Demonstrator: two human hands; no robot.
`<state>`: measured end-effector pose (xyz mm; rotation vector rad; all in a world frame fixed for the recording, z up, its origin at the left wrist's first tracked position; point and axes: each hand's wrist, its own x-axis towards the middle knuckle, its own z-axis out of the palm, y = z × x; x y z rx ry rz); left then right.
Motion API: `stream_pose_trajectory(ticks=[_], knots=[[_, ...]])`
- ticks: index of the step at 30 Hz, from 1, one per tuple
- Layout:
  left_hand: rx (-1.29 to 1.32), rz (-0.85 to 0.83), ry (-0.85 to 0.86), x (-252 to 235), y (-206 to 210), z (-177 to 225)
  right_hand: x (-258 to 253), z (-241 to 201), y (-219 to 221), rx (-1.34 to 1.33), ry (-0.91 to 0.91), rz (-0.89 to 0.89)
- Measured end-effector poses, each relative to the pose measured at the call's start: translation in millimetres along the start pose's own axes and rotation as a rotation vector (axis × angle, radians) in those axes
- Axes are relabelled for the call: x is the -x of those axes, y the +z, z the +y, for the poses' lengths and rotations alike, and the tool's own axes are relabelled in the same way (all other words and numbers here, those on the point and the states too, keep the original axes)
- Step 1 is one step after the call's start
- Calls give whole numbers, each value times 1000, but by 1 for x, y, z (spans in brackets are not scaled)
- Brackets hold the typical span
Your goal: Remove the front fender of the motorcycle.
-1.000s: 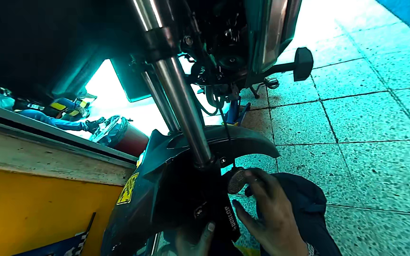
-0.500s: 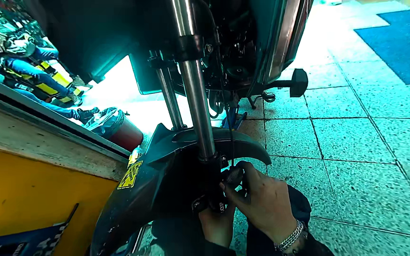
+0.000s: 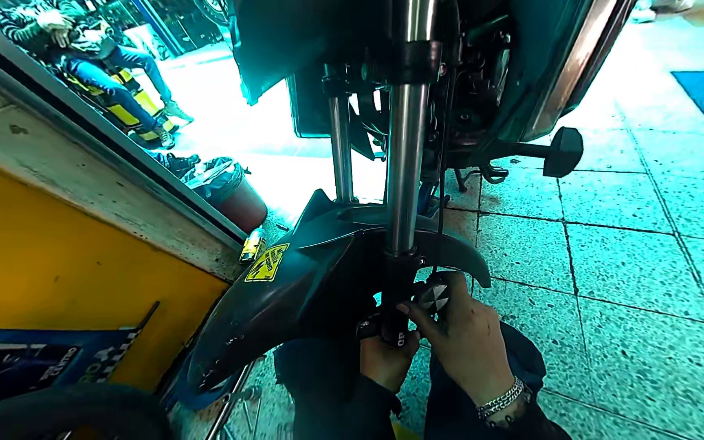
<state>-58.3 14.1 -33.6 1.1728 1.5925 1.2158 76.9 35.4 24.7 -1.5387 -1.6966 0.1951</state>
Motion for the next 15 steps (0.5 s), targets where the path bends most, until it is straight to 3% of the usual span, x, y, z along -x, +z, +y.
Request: stream_pose_trajectory(ticks=[4, 10, 13, 15], knots=[[9, -48, -27, -1, -6, 1, 0, -9, -1, -9, 81, -24], [-75, 11, -19, 2, -1, 7, -4, -7, -4, -159, 222, -113], [45, -67, 9, 7, -9, 4, 1, -6, -9, -39, 103, -78], [288, -178, 47, 14, -33, 3, 3, 1, -12, -15, 7, -55]])
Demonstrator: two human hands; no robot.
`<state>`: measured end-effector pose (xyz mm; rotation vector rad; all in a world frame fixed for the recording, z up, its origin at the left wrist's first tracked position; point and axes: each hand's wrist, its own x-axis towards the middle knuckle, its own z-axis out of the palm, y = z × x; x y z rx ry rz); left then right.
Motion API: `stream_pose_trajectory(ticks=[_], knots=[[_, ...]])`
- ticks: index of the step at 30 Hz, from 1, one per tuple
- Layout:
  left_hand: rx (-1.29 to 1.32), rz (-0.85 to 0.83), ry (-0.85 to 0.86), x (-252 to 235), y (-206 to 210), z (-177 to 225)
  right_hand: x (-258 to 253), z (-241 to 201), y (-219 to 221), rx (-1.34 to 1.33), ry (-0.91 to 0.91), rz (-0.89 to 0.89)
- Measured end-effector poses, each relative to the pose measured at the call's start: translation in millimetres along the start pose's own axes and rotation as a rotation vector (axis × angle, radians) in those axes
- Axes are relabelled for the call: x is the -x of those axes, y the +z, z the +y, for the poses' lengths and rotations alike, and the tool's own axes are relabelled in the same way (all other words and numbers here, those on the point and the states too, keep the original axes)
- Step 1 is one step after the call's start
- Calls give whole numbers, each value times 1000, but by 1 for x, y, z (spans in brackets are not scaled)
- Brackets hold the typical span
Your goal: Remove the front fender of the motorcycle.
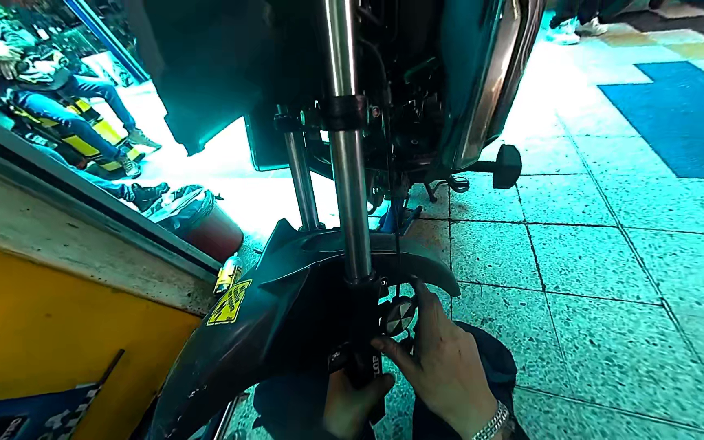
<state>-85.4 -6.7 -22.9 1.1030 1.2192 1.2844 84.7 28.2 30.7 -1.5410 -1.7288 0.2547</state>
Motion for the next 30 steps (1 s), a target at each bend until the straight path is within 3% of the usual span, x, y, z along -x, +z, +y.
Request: stream_pose_trajectory(ticks=[3, 5, 6, 9, 11, 30], knots=[[404, -162, 183, 10, -40, 16, -5, 17, 5, -31, -165, 36], [514, -236, 293, 2, -58, 23, -6, 25, 12, -66, -203, 51], [513, -197, 293, -2, -58, 30, -6, 27, 14, -86, -205, 57], [397, 160, 243, -16, -20, 57, -2, 28, 21, -119, -186, 95], [356, 246, 249, -19, -10, 57, -3, 27, 24, -97, -187, 136], [179, 314, 302, -16, 14, 42, 3, 11, 29, -114, -27, 209]])
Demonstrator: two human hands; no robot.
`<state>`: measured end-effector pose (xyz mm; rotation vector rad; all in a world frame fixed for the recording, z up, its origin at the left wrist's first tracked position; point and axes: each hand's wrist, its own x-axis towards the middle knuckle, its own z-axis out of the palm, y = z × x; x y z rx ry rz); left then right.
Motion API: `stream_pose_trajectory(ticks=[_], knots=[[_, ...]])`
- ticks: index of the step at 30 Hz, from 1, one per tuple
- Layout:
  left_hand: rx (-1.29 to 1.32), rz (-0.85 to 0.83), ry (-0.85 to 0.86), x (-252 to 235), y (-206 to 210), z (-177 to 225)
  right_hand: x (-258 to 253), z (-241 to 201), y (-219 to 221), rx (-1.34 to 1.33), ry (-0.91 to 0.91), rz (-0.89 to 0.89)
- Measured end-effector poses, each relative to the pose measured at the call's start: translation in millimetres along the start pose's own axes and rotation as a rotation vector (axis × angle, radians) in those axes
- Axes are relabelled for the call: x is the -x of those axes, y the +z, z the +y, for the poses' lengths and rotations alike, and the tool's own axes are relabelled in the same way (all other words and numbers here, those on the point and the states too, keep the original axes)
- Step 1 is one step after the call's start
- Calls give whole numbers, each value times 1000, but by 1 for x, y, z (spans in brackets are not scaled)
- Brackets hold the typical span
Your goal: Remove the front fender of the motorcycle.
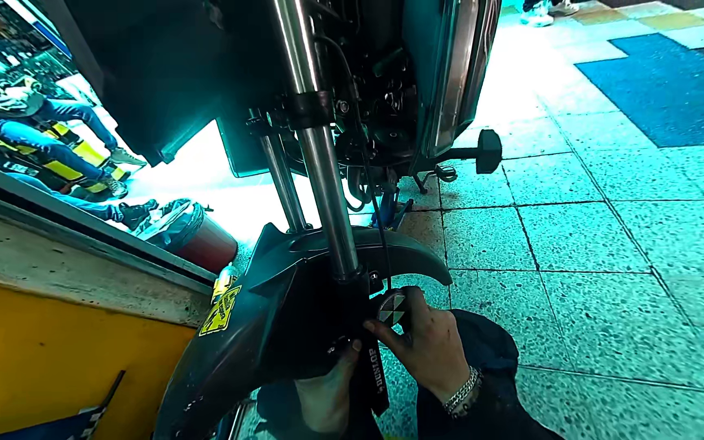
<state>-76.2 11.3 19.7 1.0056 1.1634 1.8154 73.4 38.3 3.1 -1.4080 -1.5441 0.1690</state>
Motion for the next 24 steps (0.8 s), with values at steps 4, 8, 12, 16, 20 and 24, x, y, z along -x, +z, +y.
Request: stream_pose_trajectory(ticks=[4, 8, 12, 16, 20, 24], knots=[[23, -30, 12, -4, -5, -1, -2, -1, -3, 0, 36, -53], [37, -68, -35, -2, -8, 4, 1, -8, -13, -48, 146, -100], [14, -109, -116, 5, -13, 13, 55, -33, -7, -296, 404, -139], [13, -116, -123, 6, -15, 12, 88, -58, 24, -344, 594, -350], [-81, -51, -66, 7, 3, 24, 73, -46, 62, -503, 673, -158], [-95, 46, -60, 2, 10, 18, 58, 0, 58, -1074, 496, -479]])
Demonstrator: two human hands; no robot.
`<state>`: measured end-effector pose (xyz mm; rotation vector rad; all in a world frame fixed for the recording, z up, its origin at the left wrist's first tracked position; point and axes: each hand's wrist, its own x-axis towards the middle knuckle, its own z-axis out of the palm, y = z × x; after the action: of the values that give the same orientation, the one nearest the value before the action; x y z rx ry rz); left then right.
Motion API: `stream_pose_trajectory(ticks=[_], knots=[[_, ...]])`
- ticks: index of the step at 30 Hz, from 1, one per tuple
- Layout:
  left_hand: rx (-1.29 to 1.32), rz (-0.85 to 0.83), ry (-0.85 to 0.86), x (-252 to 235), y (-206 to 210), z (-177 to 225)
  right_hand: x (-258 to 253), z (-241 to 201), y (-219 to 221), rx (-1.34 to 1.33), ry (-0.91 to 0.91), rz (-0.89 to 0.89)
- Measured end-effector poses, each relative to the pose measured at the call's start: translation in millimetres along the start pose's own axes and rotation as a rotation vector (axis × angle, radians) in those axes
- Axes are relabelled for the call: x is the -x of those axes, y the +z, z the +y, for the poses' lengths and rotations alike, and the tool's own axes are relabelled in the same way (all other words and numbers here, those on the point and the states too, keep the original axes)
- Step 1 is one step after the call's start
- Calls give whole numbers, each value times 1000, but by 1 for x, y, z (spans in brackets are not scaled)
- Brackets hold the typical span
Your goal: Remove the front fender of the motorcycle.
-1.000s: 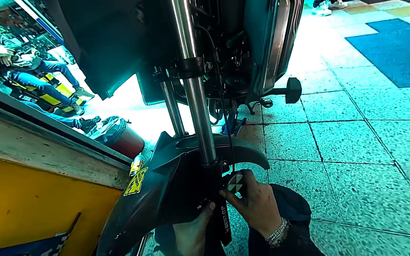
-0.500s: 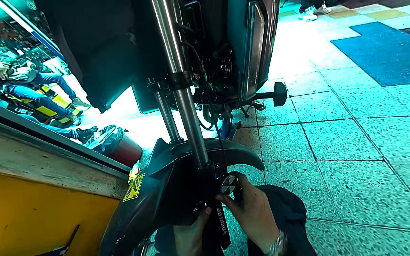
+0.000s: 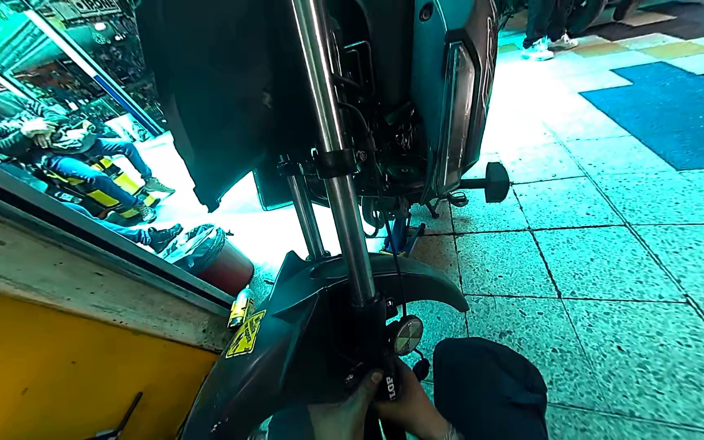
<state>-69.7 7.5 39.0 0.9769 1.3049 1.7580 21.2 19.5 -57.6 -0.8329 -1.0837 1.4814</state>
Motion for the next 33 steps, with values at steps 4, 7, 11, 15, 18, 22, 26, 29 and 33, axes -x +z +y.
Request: stream_pose_trajectory(ticks=[4, 7, 11, 15, 18, 22, 26, 29, 33], knots=[[11, -1, 48, -4, -5, -13, -6, -4, -6, -61, 68, -126], [-12, -46, 74, -8, -9, -14, -4, -1, 3, -21, 61, -23], [-51, -306, 53, -20, -27, -16, -2, -5, 8, 43, 53, 38], [-61, -443, 45, -29, -35, -18, -2, -9, 11, 110, 54, 65], [-104, -289, 27, -22, -19, -4, -2, -10, 16, 162, 74, 115], [-258, -375, 122, -29, -25, -7, -3, -7, 22, 205, 63, 200], [-351, -473, 145, -36, -21, 10, -6, -10, 26, 211, 72, 243], [-477, -599, 167, -51, -28, 14, -8, -14, 25, 221, 61, 260], [-581, -709, 184, -62, -44, 8, -7, -11, 25, 191, 39, 238]])
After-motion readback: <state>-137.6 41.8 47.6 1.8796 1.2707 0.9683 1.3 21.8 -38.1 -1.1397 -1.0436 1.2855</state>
